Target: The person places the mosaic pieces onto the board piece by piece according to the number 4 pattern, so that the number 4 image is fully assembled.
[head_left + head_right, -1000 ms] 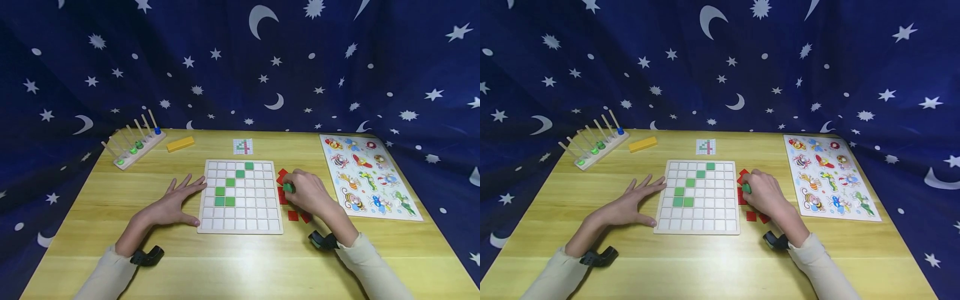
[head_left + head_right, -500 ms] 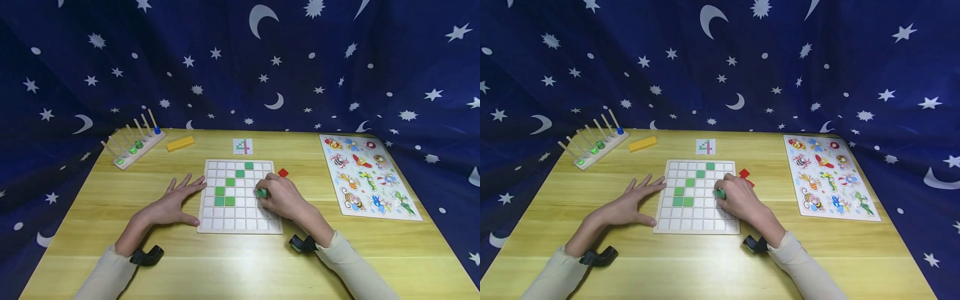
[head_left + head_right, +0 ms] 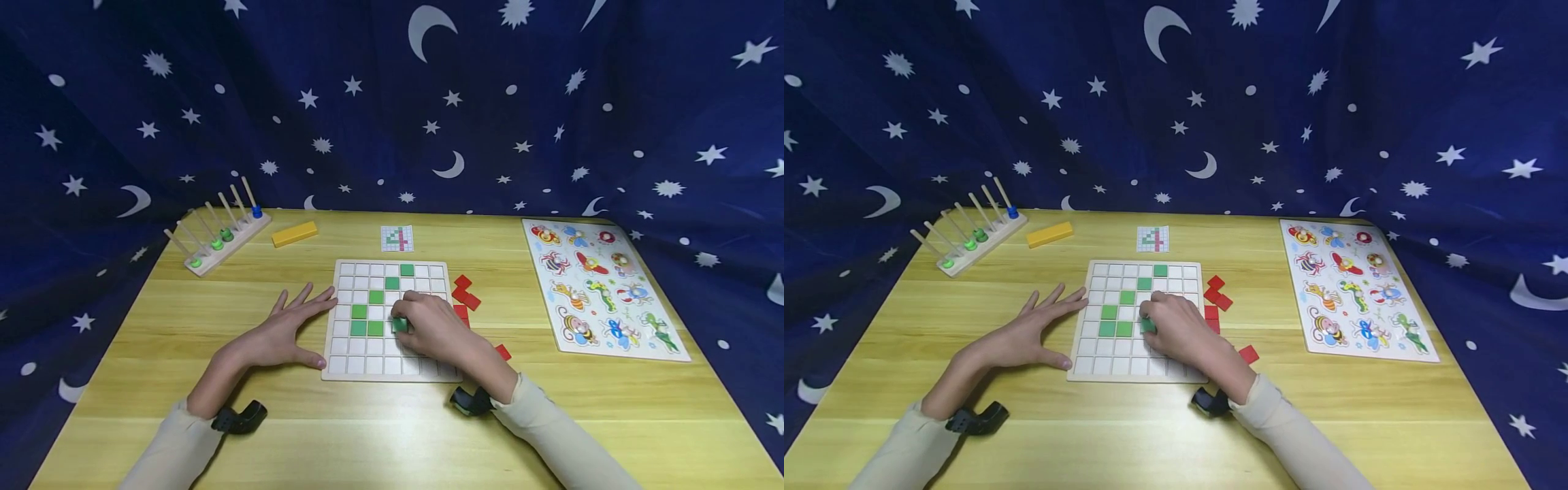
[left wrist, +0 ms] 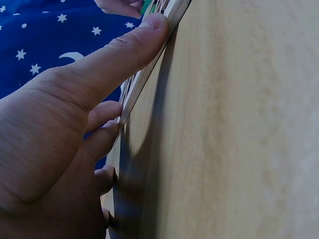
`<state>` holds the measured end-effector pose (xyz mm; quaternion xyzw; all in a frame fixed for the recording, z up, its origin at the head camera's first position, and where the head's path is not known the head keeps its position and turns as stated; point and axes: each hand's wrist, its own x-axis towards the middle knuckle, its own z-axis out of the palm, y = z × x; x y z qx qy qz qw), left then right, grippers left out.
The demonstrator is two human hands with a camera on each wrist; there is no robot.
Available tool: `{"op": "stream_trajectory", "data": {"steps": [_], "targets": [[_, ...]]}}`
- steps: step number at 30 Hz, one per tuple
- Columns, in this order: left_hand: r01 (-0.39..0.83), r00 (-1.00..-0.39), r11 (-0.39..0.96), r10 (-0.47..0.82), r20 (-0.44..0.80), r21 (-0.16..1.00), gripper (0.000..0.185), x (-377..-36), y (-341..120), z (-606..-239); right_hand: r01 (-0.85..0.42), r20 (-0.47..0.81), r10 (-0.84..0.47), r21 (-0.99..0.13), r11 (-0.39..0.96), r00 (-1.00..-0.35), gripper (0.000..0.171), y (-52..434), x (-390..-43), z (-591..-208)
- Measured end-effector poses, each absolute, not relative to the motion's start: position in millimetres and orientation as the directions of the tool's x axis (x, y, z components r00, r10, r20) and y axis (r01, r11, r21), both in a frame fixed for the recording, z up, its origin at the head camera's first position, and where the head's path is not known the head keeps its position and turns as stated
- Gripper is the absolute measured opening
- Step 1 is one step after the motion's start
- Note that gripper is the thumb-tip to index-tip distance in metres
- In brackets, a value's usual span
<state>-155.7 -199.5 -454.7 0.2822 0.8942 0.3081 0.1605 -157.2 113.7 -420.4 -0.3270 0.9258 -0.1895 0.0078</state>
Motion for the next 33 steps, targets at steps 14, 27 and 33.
{"op": "stream_trajectory", "data": {"steps": [14,27,33], "targets": [[0.407,-0.788,0.647,0.605,-0.11,0.645,0.107,-156,-199,-455,-0.599,0.041,-0.64,-0.403,0.692,-0.767,0.019,108,-159,-420],[0.404,-0.789,0.647,0.604,-0.112,0.646,0.108,-156,-199,-454,-0.591,0.075,-0.631,-0.452,0.668,-0.772,0.019,114,-163,-418],[0.413,-0.786,0.641,0.61,-0.103,0.647,0.107,-156,-199,-454,-0.547,0.106,-0.56,-0.422,0.723,-0.822,0.019,139,-173,-411]]}}
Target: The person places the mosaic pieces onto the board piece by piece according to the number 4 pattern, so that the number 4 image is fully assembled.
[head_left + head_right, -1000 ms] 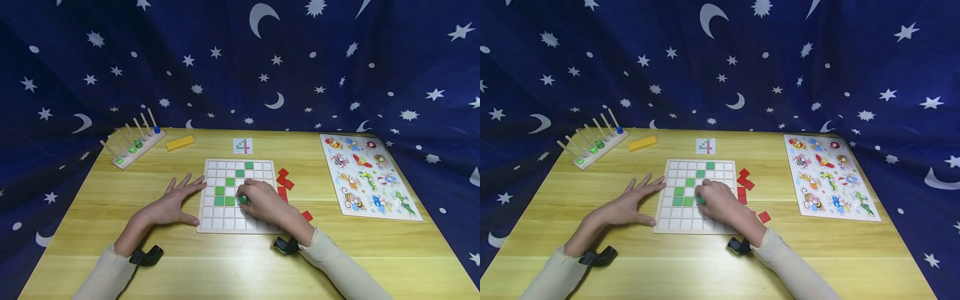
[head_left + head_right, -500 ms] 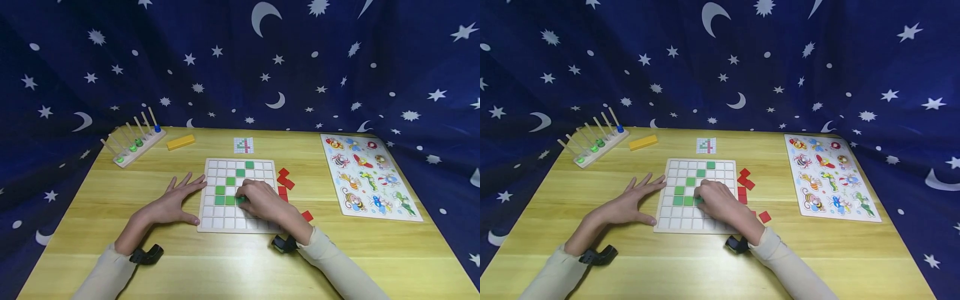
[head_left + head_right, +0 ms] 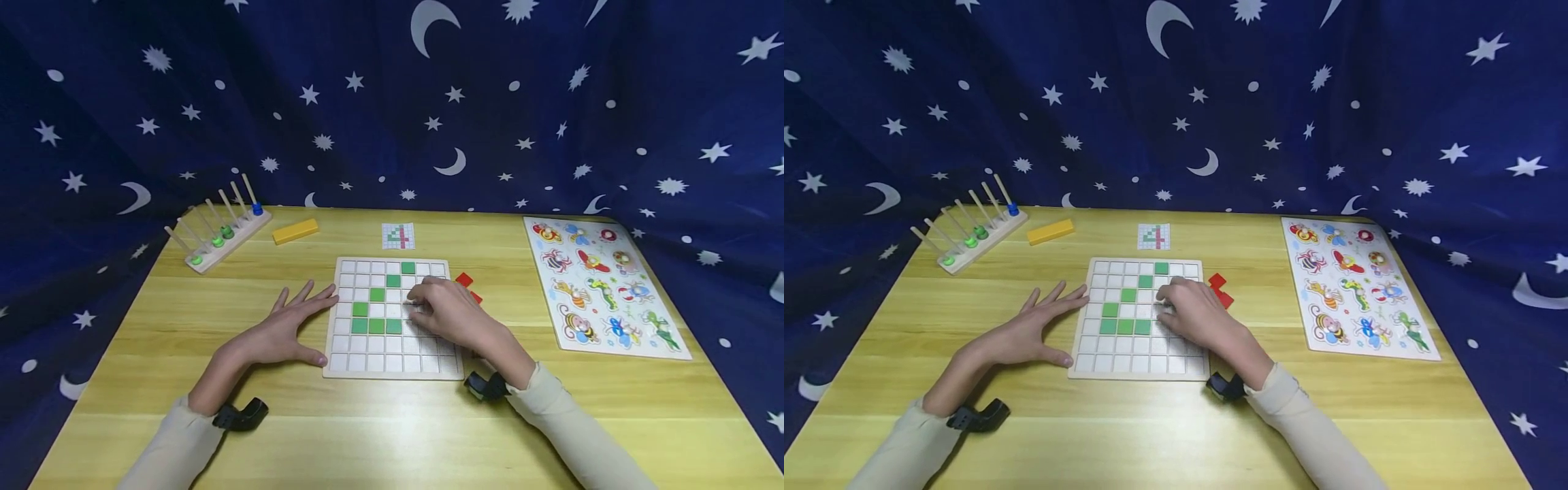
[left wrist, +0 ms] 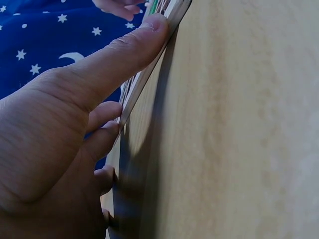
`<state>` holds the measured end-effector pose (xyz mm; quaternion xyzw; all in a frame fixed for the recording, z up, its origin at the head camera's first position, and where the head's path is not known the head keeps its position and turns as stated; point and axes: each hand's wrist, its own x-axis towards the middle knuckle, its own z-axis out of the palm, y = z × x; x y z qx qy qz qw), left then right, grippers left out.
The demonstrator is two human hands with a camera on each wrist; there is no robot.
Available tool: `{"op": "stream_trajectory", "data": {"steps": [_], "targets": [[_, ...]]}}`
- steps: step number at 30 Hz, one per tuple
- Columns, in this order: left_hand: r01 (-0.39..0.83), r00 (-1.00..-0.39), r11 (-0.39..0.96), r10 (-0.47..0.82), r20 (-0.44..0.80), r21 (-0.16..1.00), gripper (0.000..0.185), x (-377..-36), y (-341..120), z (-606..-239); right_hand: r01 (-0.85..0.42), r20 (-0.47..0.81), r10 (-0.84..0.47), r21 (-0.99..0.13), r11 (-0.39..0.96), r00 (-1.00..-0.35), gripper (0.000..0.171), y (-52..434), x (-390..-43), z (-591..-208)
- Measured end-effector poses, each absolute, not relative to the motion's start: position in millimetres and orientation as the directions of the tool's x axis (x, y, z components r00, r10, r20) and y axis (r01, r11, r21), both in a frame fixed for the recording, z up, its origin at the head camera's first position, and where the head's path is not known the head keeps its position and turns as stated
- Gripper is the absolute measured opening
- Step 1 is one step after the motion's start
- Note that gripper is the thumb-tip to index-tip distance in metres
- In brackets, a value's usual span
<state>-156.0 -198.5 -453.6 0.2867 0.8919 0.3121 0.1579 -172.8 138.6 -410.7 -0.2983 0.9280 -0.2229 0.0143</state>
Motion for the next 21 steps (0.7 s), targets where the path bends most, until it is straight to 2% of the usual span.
{"op": "stream_trajectory", "data": {"steps": [10,17,21], "targets": [[0.4,-0.787,0.648,0.605,-0.119,0.648,0.107,-156,-200,-453,-0.445,0.123,-0.43,-0.326,0.834,-0.895,0.019,198,-185,-407],[0.401,-0.79,0.658,0.6,-0.122,0.638,0.109,-156,-200,-455,-0.357,0.043,-0.359,-0.267,0.895,-0.932,0.027,220,-188,-411],[0.402,-0.791,0.656,0.601,-0.119,0.638,0.108,-156,-199,-455,-0.341,0.025,-0.347,-0.273,0.9,-0.937,0.023,222,-189,-414]]}}
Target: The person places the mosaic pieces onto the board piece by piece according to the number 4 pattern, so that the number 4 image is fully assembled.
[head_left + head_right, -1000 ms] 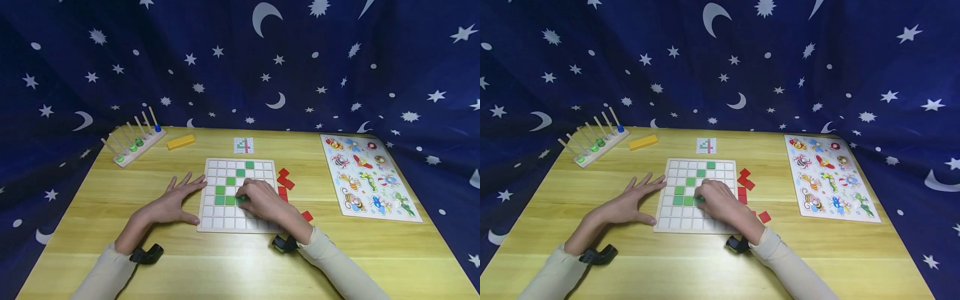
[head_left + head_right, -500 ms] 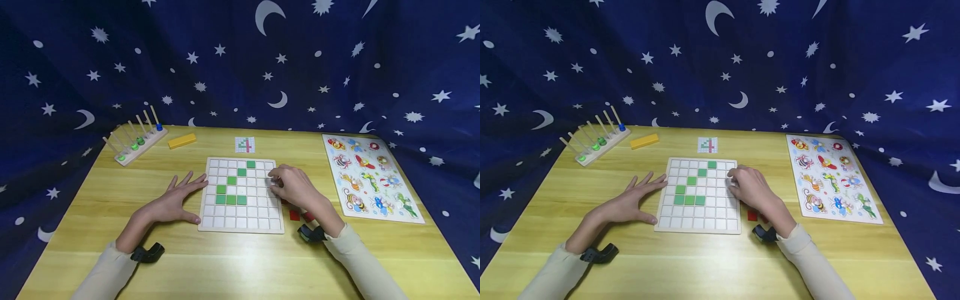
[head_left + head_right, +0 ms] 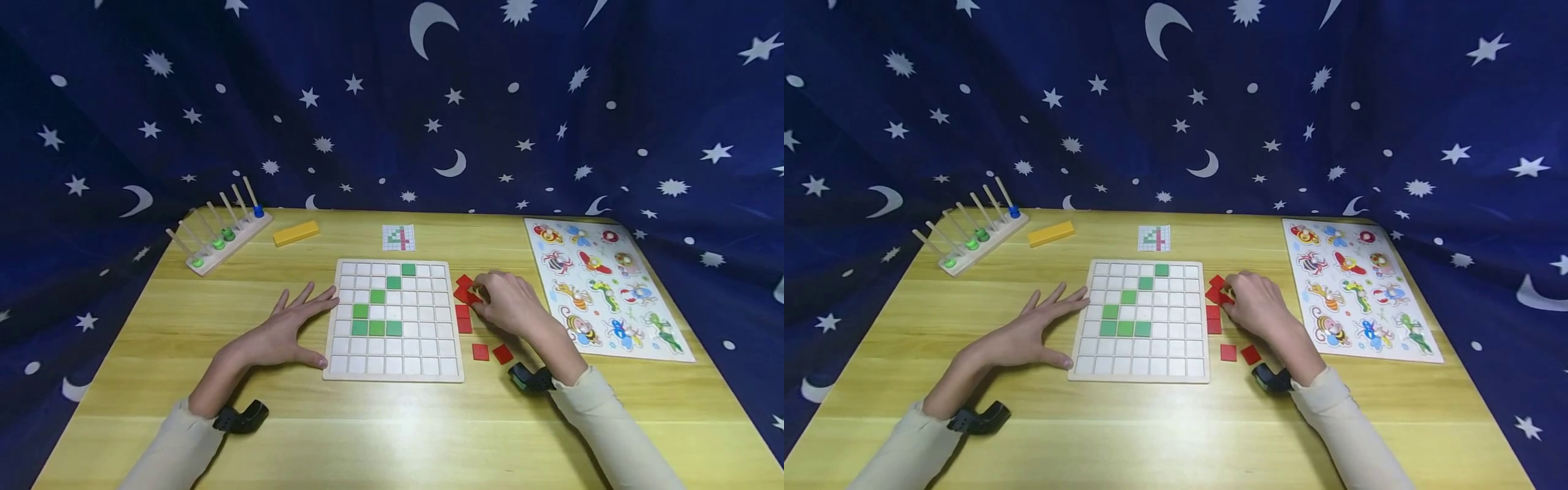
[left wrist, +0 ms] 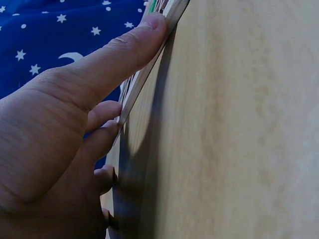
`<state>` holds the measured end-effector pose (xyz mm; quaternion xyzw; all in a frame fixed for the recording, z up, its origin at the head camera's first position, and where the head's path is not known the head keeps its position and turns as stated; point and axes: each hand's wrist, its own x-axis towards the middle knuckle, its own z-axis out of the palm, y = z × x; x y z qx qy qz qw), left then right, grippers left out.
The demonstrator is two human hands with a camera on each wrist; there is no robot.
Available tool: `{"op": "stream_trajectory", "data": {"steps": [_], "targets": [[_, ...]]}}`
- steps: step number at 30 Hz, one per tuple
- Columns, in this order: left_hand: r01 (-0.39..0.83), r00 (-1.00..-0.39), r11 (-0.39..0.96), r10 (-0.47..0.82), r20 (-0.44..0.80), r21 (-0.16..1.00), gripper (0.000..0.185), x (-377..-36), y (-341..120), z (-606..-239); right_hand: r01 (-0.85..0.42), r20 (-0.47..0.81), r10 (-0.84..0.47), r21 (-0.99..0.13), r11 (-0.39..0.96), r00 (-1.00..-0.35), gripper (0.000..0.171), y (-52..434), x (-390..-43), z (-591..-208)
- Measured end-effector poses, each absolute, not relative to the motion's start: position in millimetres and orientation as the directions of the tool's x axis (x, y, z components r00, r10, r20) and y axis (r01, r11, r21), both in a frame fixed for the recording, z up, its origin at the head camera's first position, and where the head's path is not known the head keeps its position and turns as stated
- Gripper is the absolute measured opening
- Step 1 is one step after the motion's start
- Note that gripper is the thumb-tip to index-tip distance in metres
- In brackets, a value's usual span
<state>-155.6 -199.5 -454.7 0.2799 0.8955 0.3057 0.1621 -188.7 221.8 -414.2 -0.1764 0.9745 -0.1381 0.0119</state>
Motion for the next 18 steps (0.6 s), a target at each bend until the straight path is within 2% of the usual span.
{"op": "stream_trajectory", "data": {"steps": [4,18], "targets": [[0.404,-0.79,0.651,0.603,-0.115,0.643,0.108,-154.7,-198.7,-454.6,-0.32,0.011,-0.33,-0.282,0.904,-0.944,0.018,221.2,-189.2,-416.2],[0.401,-0.79,0.654,0.601,-0.119,0.641,0.108,-155.7,-199.4,-454.5,-0.311,0.005,-0.323,-0.287,0.906,-0.946,0.017,222.1,-187.8,-417.4]]}}
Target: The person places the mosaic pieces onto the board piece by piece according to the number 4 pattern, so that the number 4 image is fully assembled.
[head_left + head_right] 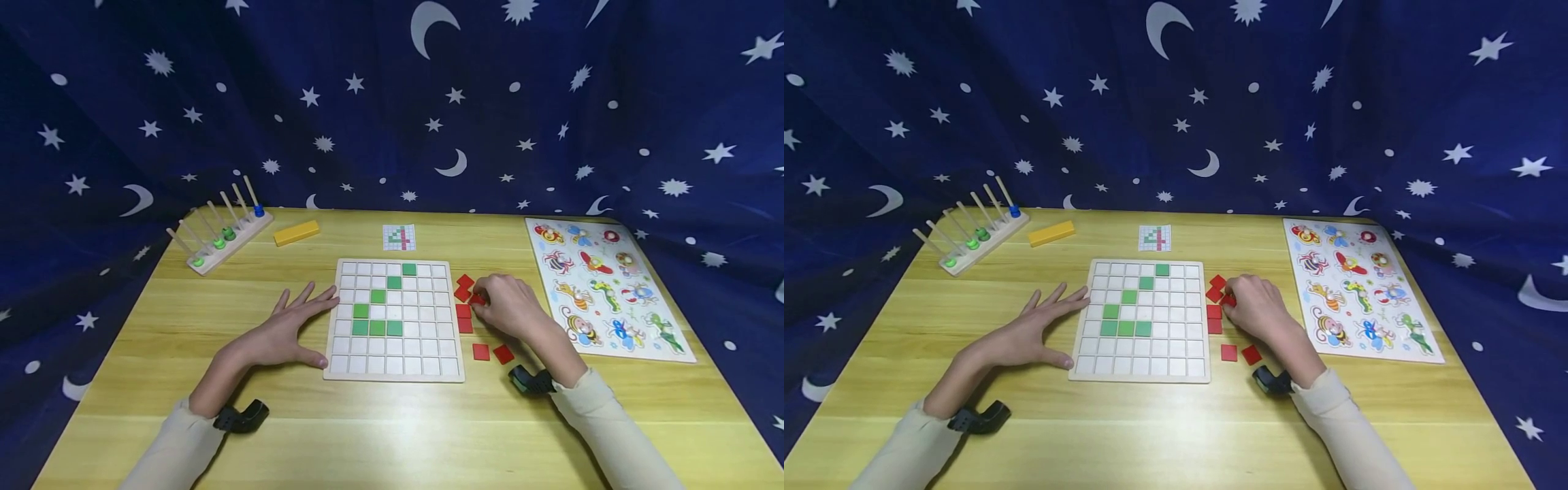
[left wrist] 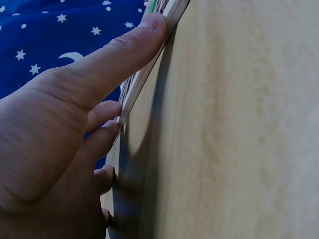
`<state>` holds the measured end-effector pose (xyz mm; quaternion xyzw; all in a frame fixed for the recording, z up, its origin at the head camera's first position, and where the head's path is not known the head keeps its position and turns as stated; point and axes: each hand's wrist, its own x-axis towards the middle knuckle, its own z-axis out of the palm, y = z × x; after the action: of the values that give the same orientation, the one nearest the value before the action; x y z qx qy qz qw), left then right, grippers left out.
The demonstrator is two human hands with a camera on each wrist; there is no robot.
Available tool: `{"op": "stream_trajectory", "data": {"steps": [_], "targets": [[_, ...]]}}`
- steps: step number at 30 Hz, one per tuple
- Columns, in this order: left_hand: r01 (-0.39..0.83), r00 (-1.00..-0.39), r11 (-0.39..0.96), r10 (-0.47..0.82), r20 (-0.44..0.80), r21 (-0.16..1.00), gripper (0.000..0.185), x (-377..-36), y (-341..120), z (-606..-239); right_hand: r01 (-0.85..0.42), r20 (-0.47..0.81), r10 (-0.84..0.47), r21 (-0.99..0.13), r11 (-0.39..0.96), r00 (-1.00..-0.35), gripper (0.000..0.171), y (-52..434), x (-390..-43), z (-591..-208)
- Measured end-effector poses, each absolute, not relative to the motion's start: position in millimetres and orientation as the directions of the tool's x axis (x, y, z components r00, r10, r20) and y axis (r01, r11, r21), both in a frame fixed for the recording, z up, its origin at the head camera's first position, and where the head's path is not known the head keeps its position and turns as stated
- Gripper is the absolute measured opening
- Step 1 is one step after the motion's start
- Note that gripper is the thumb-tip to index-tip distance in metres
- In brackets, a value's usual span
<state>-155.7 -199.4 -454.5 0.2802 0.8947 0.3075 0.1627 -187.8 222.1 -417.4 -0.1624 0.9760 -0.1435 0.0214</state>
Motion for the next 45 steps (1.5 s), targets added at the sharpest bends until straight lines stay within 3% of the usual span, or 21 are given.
{"op": "stream_trajectory", "data": {"steps": [13,18,27,45], "targets": [[0.401,-0.788,0.651,0.604,-0.119,0.644,0.108,-156,-199,-456,-0.316,0.045,-0.314,-0.203,0.927,-0.948,0.012,223,-187,-416],[0.394,-0.792,0.655,0.598,-0.124,0.645,0.109,-156,-200,-454,-0.344,0.09,-0.332,-0.2,0.917,-0.939,0.018,216,-188,-410],[0.394,-0.791,0.65,0.6,-0.12,0.65,0.108,-156,-200,-455,-0.414,0.112,-0.398,-0.243,0.877,-0.91,0.026,189,-193,-404],[0.389,-0.792,0.651,0.598,-0.123,0.652,0.107,-156,-199,-453,-0.511,0.12,-0.501,-0.315,0.8,-0.857,0.025,140,-217,-416]]}}
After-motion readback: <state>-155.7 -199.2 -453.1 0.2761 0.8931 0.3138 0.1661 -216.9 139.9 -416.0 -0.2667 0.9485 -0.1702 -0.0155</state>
